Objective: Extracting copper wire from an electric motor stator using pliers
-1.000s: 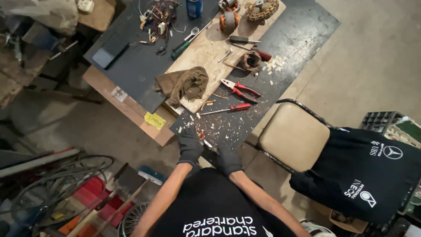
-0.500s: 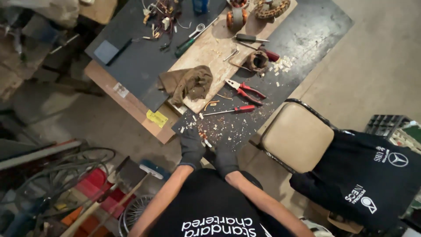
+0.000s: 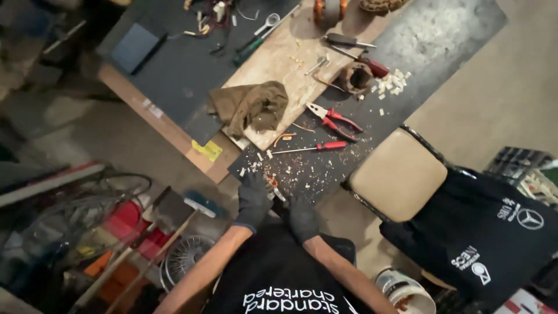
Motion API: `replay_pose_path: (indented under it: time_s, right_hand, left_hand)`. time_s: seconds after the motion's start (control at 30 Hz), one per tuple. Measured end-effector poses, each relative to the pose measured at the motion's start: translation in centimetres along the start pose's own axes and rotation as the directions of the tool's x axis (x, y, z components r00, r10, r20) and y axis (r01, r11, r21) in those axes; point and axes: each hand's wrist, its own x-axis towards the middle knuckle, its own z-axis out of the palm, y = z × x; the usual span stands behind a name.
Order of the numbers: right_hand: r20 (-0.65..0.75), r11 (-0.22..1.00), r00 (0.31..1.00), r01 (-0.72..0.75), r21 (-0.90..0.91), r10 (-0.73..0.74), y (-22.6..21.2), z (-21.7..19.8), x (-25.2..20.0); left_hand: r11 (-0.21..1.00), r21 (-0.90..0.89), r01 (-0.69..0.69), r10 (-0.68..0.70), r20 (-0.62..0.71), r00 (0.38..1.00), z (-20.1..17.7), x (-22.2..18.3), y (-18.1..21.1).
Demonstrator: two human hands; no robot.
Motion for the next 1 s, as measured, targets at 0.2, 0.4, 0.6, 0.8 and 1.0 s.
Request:
replay_pose_path:
  time_s: [0.2, 0.4, 0.6, 0.8, 1.0]
  right_hand:
    - [-0.059, 0.997, 0.997, -0.054, -0.05, 0.051, 0.3, 2.1, 1.0]
    - [0.058, 0.969, 0.997, -0.061, 0.239, 0.049, 1.5, -3.6, 1.6]
    - [0.431, 0.85, 0.893, -0.327, 0.414, 0.133, 1.4, -8.4, 2.1]
    - [0.532, 0.793, 0.826, -0.447, 0.413, 0.189, 1.5, -18.4, 3.5]
    - [0.547, 0.821, 0.813, -0.442, 0.36, 0.198, 1.5, -13.0, 2.9]
  left_hand:
    - [0.992, 0.069, -0.106, 0.09, 0.205, 0.975, 2.5, 1.7, -2.0]
    - [0.992, -0.046, -0.117, 0.12, 0.09, 0.989, 5.8, 1.1, -2.2]
    - [0.99, 0.042, -0.132, 0.131, 0.036, 0.991, 10.4, 1.2, -2.0]
    - [0.966, 0.103, -0.237, 0.246, -0.083, 0.966, 12.2, 1.2, -2.5]
    - [0.984, -0.103, -0.145, 0.153, 0.084, 0.985, 5.2, 2.3, -0.8]
